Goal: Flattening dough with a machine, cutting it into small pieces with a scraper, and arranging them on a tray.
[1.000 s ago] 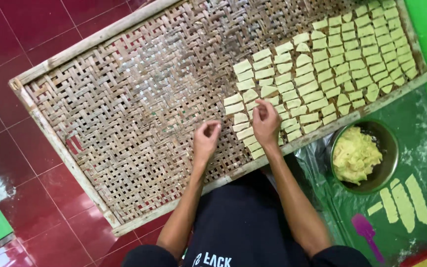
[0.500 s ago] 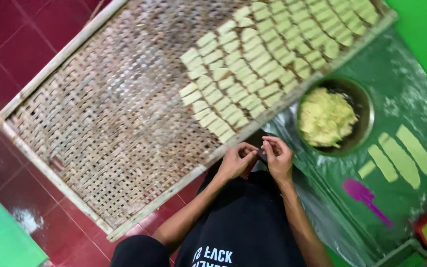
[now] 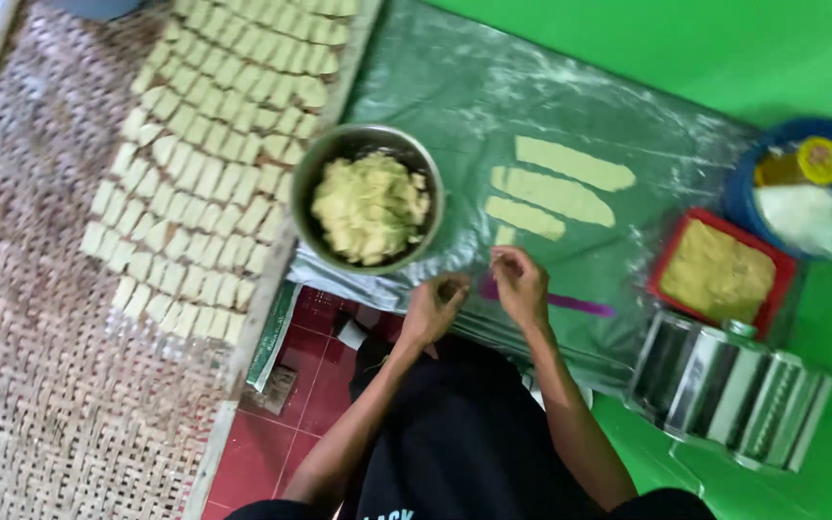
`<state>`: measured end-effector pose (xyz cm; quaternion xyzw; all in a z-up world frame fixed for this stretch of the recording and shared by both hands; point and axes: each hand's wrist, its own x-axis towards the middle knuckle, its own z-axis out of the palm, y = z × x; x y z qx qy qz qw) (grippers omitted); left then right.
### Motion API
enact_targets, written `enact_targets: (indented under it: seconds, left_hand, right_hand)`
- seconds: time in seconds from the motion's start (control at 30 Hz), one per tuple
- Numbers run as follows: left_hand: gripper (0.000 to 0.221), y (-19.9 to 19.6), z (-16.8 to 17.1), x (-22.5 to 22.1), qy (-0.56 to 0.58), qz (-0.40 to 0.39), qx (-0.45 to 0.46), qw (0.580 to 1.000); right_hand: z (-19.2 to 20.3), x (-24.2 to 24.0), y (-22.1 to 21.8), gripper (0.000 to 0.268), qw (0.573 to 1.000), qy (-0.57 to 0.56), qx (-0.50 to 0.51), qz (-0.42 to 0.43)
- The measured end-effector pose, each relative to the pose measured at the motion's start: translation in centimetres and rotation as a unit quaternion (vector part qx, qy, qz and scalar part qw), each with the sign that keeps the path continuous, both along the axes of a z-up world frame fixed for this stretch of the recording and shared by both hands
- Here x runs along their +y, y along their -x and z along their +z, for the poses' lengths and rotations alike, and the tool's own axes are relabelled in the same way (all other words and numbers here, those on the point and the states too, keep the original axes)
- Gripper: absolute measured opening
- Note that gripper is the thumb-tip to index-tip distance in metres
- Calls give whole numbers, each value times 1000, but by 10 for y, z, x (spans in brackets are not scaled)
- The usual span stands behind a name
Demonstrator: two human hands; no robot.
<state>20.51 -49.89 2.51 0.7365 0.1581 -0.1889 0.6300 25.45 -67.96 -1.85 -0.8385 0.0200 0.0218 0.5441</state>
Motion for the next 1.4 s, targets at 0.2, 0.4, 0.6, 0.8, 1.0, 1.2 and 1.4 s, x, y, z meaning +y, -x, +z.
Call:
enact_targets:
  seconds: [0.2, 0.4, 0.6, 0.8, 1.0, 1.2, 1.4]
  left_hand:
    - [33, -52, -49, -71, -281, -54, -211, 935]
    - [35, -74, -72, -97, -365, -74, -236, 898]
    - [22, -91, -117, -100, -263, 20, -189, 946]
    - [15, -91, -114, -99, -256, 31, -227, 939]
    - [15, -76, -79, -95, -84, 112, -122, 983]
    - [24, -57, -32, -70, 43, 216, -89, 971]
    - [17, -12, 4, -18, 108, 204, -28, 973]
  right_hand:
    - [-59, -74, -28, 20, 986, 143, -72, -42]
    - [-68, -71, -30, 21, 987, 135, -84, -25]
    - [-58, -86, -45, 28, 960, 220, -126, -123]
    - [-87, -98, -63, 23, 960, 226, -136, -96]
    - [-84, -94, -73, 24, 973, 192, -80, -97]
    - [-53, -87, -52, 13, 992, 71, -49, -91]
    - [38, -28, -20, 16, 987, -84, 120, 59]
